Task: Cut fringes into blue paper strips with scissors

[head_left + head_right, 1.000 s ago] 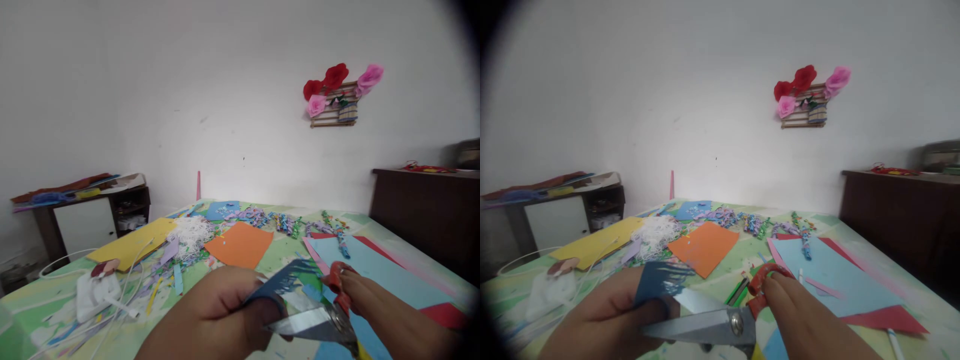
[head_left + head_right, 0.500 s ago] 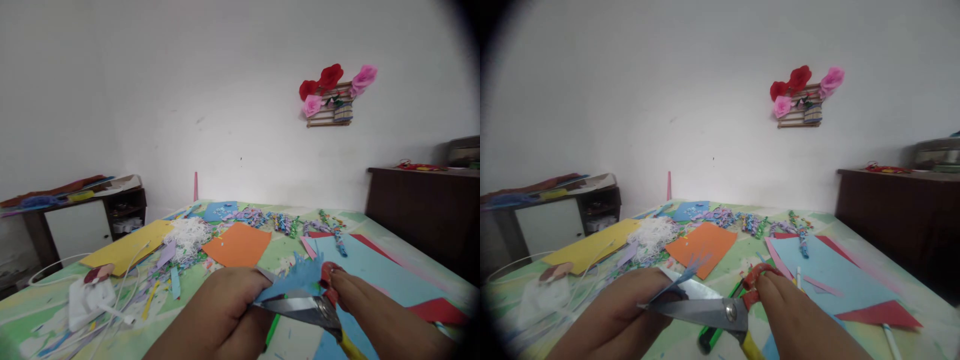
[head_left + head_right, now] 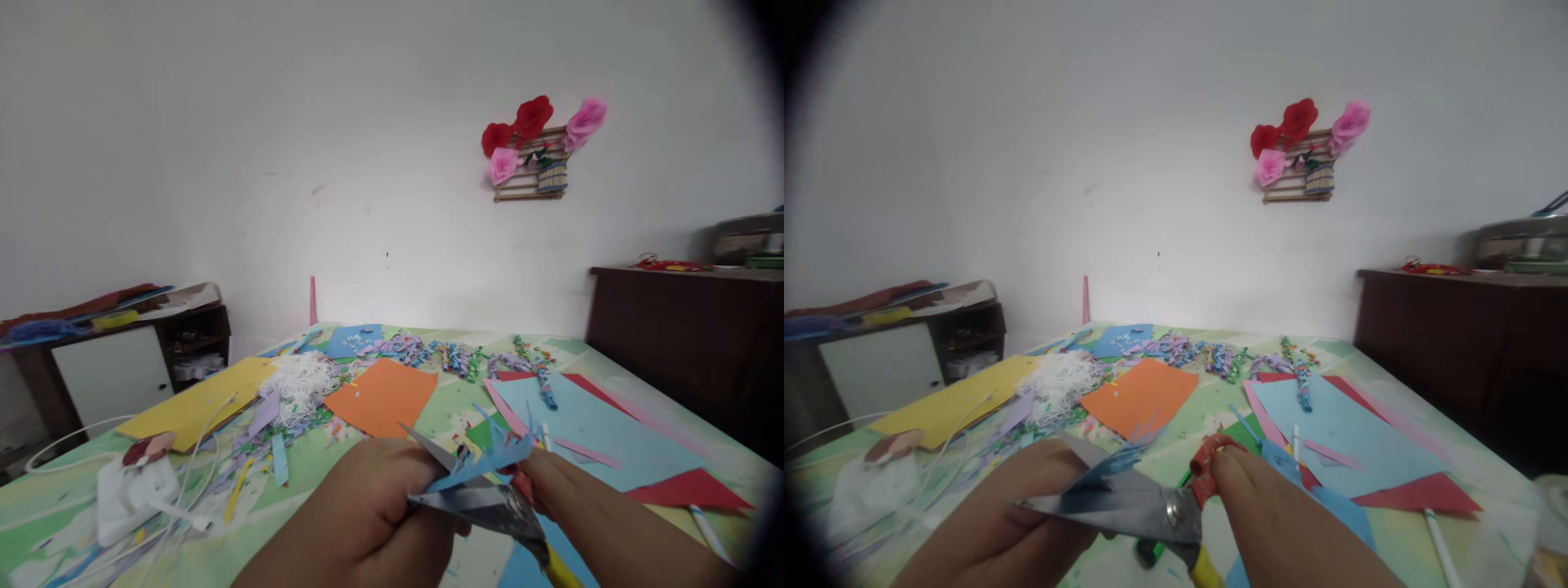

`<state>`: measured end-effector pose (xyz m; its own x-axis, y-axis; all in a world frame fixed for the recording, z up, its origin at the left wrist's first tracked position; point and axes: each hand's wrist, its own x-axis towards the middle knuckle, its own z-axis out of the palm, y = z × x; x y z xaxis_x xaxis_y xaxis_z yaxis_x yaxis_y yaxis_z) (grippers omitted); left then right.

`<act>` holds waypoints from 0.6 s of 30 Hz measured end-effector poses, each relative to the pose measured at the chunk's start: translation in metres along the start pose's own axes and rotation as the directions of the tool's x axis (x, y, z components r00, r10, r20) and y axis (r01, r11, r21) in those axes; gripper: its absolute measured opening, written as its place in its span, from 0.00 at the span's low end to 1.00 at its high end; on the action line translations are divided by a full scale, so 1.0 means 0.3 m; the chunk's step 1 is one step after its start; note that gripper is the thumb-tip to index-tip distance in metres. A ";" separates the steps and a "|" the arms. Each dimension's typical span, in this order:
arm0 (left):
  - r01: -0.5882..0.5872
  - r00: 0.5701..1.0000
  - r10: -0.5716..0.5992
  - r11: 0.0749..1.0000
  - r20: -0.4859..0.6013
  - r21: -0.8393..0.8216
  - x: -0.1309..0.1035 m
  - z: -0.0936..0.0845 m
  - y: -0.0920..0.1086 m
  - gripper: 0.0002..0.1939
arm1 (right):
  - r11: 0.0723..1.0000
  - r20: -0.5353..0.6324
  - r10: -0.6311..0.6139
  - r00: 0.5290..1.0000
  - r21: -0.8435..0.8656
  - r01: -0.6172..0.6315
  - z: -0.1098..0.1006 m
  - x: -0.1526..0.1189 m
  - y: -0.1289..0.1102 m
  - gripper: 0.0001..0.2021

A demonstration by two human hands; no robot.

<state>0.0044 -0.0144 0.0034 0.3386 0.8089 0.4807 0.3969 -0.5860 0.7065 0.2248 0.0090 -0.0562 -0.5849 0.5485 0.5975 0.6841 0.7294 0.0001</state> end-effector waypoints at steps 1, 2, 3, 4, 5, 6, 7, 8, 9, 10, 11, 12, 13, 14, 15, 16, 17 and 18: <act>-0.001 1.000 0.001 1.000 0.001 0.001 0.004 0.001 0.002 0.10 | 1.000 -0.018 0.006 1.000 -0.001 -0.006 0.006 0.000 0.001 0.27; -0.004 1.000 0.004 1.000 0.002 0.006 0.007 0.002 0.005 0.10 | 1.000 -0.044 0.008 0.999 -0.014 -0.009 0.012 0.000 0.004 0.26; -0.005 1.000 0.005 1.000 0.000 0.013 0.010 0.003 0.007 0.10 | 0.999 -0.069 0.005 0.998 -0.038 -0.008 0.016 -0.002 0.008 0.26; -0.005 1.000 0.005 1.000 -0.003 0.019 0.012 0.005 0.010 0.11 | 0.998 -0.100 -0.004 0.995 -0.069 -0.003 0.018 -0.004 0.012 0.26; -0.001 1.000 0.001 1.000 -0.007 0.022 0.015 0.007 0.013 0.11 | 0.995 -0.127 -0.016 0.992 -0.096 0.004 0.018 -0.007 0.016 0.27; -0.003 1.000 0.003 1.000 -0.017 0.019 0.016 0.010 0.016 0.11 | 0.993 -0.144 -0.022 0.989 -0.119 0.005 0.016 -0.011 0.019 0.29; -0.015 0.999 0.015 1.000 -0.035 0.011 0.018 0.013 0.018 0.11 | 0.990 -0.150 -0.022 0.988 -0.138 0.001 0.012 -0.014 0.020 0.31; -0.035 0.997 0.035 0.999 -0.067 0.003 0.018 0.016 0.020 0.11 | 0.987 -0.152 -0.019 0.988 -0.158 -0.005 0.007 -0.017 0.020 0.33; -0.058 0.993 0.058 0.998 -0.106 0.005 0.019 0.019 0.022 0.12 | 0.984 -0.153 -0.016 0.988 -0.175 -0.012 0.002 -0.020 0.019 0.34; -0.082 0.986 0.084 0.996 -0.147 0.020 0.019 0.022 0.023 0.12 | 0.982 -0.150 -0.004 0.989 -0.188 -0.025 -0.004 -0.021 0.016 0.35; -0.099 0.978 0.105 0.994 -0.182 0.043 0.018 0.024 0.024 0.12 | 0.980 -0.148 0.009 0.989 -0.195 -0.038 -0.008 -0.021 0.012 0.36; -0.108 0.972 0.119 0.992 -0.201 0.066 0.017 0.025 0.023 0.13 | 0.979 -0.153 0.018 0.988 -0.197 -0.049 -0.011 -0.018 0.008 0.35; -0.106 0.971 0.121 0.991 -0.208 0.086 0.015 0.025 0.022 0.12 | 0.981 -0.169 0.013 0.986 -0.191 -0.045 -0.012 -0.013 0.004 0.35; -0.096 0.971 0.115 0.990 -0.208 0.101 0.013 0.024 0.020 0.12 | 0.984 -0.178 0.000 0.984 -0.177 -0.032 -0.010 -0.006 0.001 0.33; -0.080 0.973 0.102 0.991 -0.208 0.111 0.010 0.023 0.018 0.11 | 0.987 -0.183 -0.014 0.983 -0.159 -0.015 -0.007 0.002 -0.001 0.32; -0.062 0.974 0.085 0.991 -0.209 0.117 0.007 0.020 0.015 0.10 | 0.990 -0.190 -0.033 0.981 -0.142 0.005 -0.003 0.010 -0.002 0.30; -0.043 0.976 0.067 0.992 -0.205 0.119 0.004 0.019 0.013 0.10 | 0.992 -0.180 -0.037 0.983 -0.129 0.014 0.003 0.018 -0.003 0.28; -0.032 0.979 0.054 0.993 -0.195 0.115 0.001 0.018 0.011 0.10 | 0.992 -0.193 -0.039 0.980 -0.129 0.014 0.009 0.024 -0.003 0.26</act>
<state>0.0102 -0.0164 0.0030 0.1870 0.7700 0.6100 0.4814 -0.6131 0.6264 0.2188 0.0136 -0.0540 -0.5160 0.4301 0.7408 0.7260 0.6786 0.1117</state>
